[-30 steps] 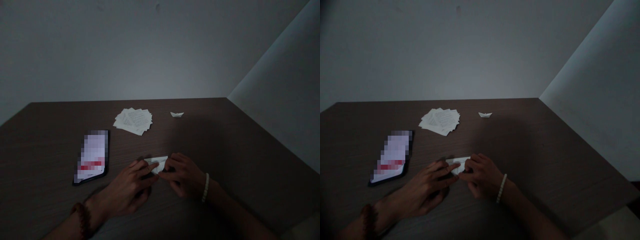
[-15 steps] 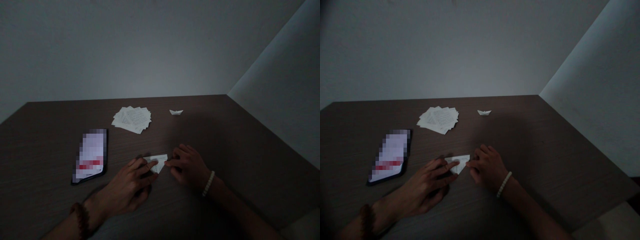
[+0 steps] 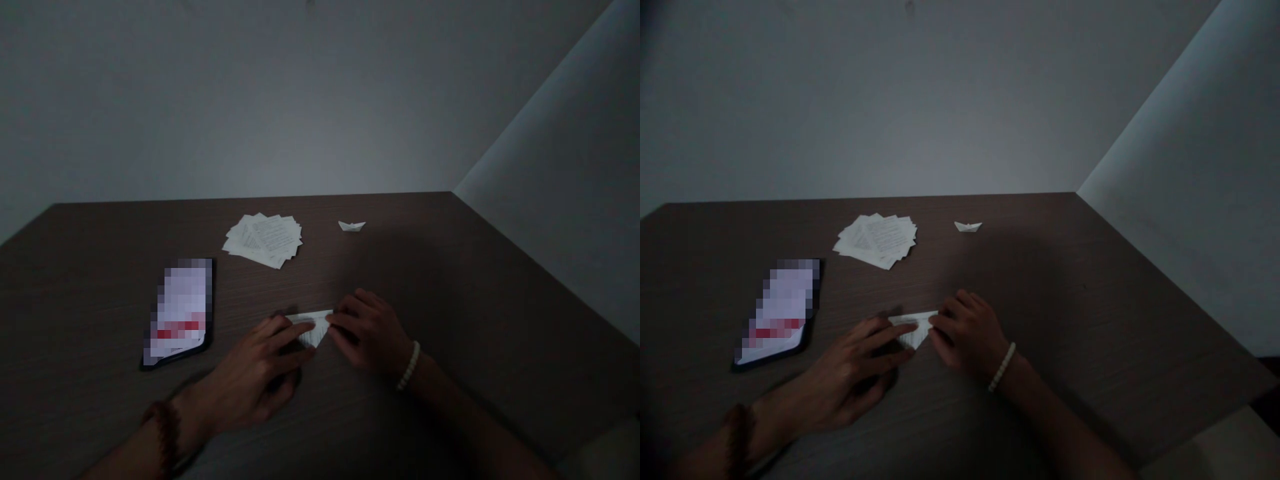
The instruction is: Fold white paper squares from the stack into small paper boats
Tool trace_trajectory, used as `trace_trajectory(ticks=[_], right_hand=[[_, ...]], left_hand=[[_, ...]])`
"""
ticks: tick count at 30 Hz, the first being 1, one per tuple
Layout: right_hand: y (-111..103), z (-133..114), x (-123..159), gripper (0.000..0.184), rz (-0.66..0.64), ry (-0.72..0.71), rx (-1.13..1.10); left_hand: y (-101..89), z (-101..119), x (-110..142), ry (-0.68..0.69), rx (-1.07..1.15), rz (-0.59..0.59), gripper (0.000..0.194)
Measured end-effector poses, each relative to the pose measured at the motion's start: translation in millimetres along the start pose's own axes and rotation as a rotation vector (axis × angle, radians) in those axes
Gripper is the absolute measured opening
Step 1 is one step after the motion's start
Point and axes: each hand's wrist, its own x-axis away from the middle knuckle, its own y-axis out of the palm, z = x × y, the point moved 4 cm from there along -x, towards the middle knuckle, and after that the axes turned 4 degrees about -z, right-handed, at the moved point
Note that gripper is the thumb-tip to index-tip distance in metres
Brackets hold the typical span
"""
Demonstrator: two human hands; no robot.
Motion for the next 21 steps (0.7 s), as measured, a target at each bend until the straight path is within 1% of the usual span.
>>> trace_trajectory(ticks=[3,6,9,13,17,19,21], right_hand=[[6.4,-2.5,-2.0,0.011,-0.002,-0.022,-0.01],[10.5,-3.1,-2.8,0.011,-0.003,-0.032,-0.033],[11.0,-2.4,-2.7,0.011,0.004,-0.012,-0.059],[10.0,-3.3,-2.8,0.011,0.012,-0.005,-0.075],[9.8,-6.4,-3.8,0.008,0.017,-0.039,-0.064],[11.1,-9.0,-4.2,0.012,-0.008,-0.082,-0.069],[12.7,-10.4,-4.7,0.016,-0.024,-0.092,-0.095]], left_hand=[[-1.2,1.1,-1.7,0.003,0.009,0.011,0.042],[-3.3,4.4,-2.2,0.022,0.004,0.043,0.036],[-4.8,7.5,-1.1,0.046,-0.006,0.086,0.031],[-4.8,8.7,-0.7,0.058,-0.026,0.113,0.03],[-4.9,8.5,-2.1,0.048,-0.027,0.128,0.028],[-4.8,9.3,-2.6,0.054,-0.038,0.127,0.028],[-4.9,10.2,-2.7,0.056,-0.049,0.129,0.028]])
